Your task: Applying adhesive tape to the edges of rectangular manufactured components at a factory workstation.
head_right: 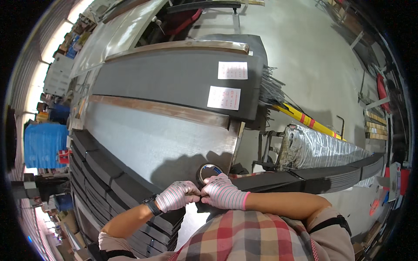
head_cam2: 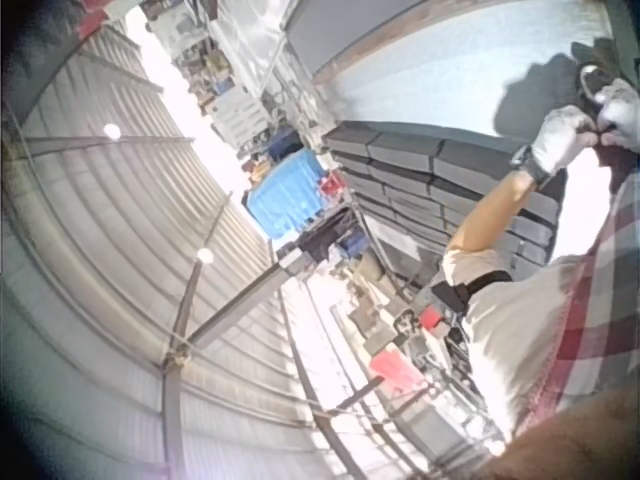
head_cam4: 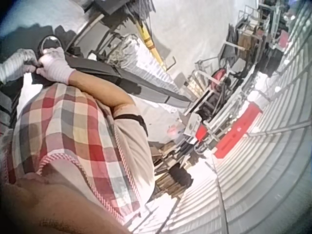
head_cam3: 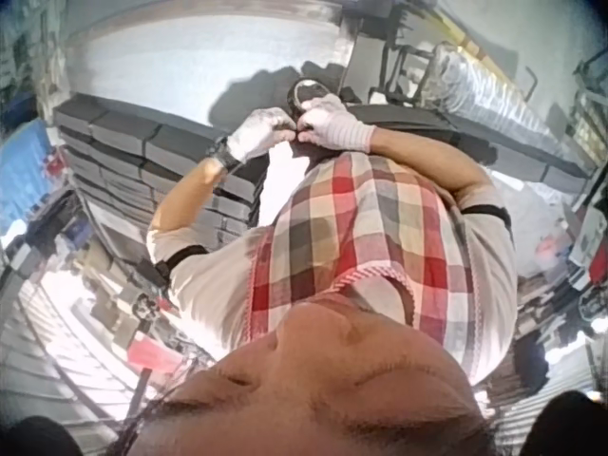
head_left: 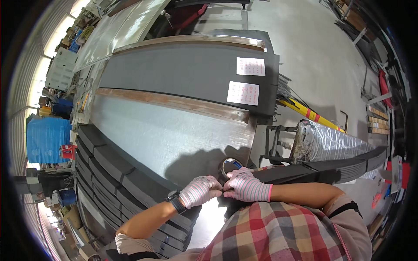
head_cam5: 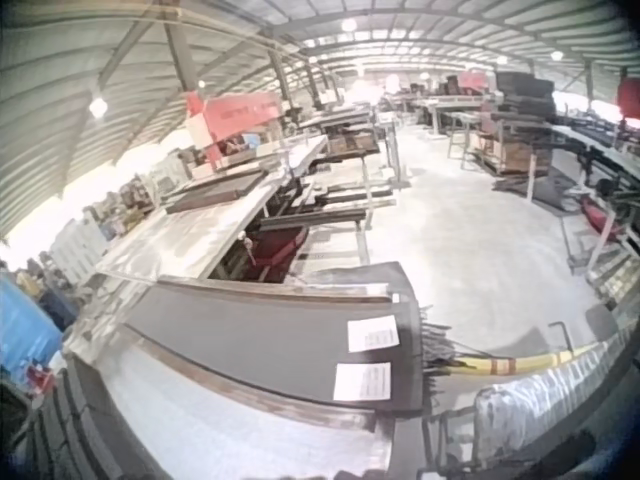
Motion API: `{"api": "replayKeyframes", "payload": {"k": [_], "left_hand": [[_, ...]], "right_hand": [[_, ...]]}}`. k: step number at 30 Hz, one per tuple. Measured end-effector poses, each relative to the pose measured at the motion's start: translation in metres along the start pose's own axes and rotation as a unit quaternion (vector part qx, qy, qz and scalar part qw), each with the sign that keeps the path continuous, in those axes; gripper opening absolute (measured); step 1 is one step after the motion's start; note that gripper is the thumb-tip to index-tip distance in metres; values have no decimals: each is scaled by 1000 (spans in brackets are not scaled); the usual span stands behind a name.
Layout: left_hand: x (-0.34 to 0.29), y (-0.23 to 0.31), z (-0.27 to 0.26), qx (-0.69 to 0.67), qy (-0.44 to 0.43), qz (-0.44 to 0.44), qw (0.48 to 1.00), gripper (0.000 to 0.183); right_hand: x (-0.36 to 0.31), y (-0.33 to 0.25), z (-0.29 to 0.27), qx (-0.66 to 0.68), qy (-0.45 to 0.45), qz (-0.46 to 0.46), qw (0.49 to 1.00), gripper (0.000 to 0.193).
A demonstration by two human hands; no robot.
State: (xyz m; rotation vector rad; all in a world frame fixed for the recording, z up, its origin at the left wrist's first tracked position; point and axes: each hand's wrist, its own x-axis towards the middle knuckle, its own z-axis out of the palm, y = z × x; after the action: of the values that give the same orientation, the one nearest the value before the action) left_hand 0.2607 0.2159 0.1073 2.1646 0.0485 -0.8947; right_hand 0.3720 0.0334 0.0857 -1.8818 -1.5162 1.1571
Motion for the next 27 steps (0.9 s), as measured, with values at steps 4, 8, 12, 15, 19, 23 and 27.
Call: {"api": "replayKeyframes", "payload": {"k": [4, 8, 12, 15, 19, 23, 27], "left_hand": [[7, -1, 2, -188, 27, -58, 980, 32], [17, 3, 4, -129, -5, -66, 989, 27], [6, 29, 10, 143, 49, -11, 989, 22], [-1, 39, 18, 237, 92, 15, 967, 17], [-12, 36, 27, 297, 151, 127, 934, 79], [-19, 54, 52, 381, 169, 73, 906, 100], [-8, 51, 59, 359, 230, -17, 904, 85]], "right_hand": [[7, 17, 3, -31, 1, -21, 999, 36], [8, 11, -3, -36, -44, -24, 998, 32], [1, 1, -4, -90, -15, -18, 996, 26], [-2, -8, -12, -150, -25, -19, 988, 24], [-49, 12, -32, -149, 34, -46, 987, 37], [-133, 21, -74, -221, 38, 67, 972, 67], [-222, 64, -67, -332, 3, 172, 927, 98]]}}
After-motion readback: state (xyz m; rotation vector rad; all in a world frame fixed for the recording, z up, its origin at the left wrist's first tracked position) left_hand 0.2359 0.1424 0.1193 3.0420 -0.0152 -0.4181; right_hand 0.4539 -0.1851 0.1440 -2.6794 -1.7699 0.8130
